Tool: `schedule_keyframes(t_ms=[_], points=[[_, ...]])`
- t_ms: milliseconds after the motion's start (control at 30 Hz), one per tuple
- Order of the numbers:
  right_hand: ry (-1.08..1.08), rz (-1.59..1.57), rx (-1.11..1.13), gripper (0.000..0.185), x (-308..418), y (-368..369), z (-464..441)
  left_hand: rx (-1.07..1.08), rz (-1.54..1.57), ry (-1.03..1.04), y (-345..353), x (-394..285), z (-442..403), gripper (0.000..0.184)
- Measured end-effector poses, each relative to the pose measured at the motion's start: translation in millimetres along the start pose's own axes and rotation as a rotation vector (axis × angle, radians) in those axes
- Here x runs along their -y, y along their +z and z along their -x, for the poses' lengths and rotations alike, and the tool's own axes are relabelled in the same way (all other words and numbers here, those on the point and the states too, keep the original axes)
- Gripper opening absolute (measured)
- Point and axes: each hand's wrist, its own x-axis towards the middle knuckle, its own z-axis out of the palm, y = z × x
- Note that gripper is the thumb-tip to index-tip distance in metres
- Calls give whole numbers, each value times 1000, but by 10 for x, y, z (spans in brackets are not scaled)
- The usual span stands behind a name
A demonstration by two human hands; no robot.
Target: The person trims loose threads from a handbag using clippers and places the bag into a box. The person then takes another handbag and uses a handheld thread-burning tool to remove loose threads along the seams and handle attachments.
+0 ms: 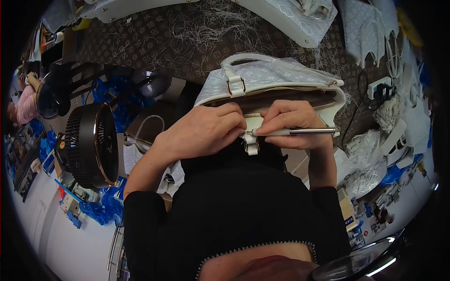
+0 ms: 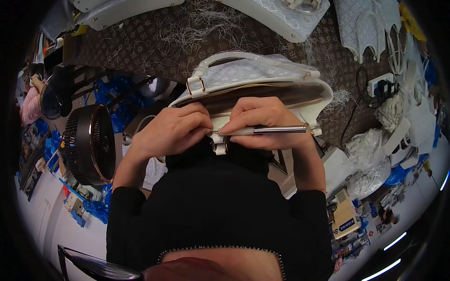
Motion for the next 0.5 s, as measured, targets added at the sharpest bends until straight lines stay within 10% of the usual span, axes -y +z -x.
schedule_keyframes(t_ms=[167,500], points=[[-86,-92,-231,20,-74,18,39,-133,181,-97,-85,-38,69,22],[-496,103,-971,34,159,-172,572,-366,-450,210,298,207,-76,45]])
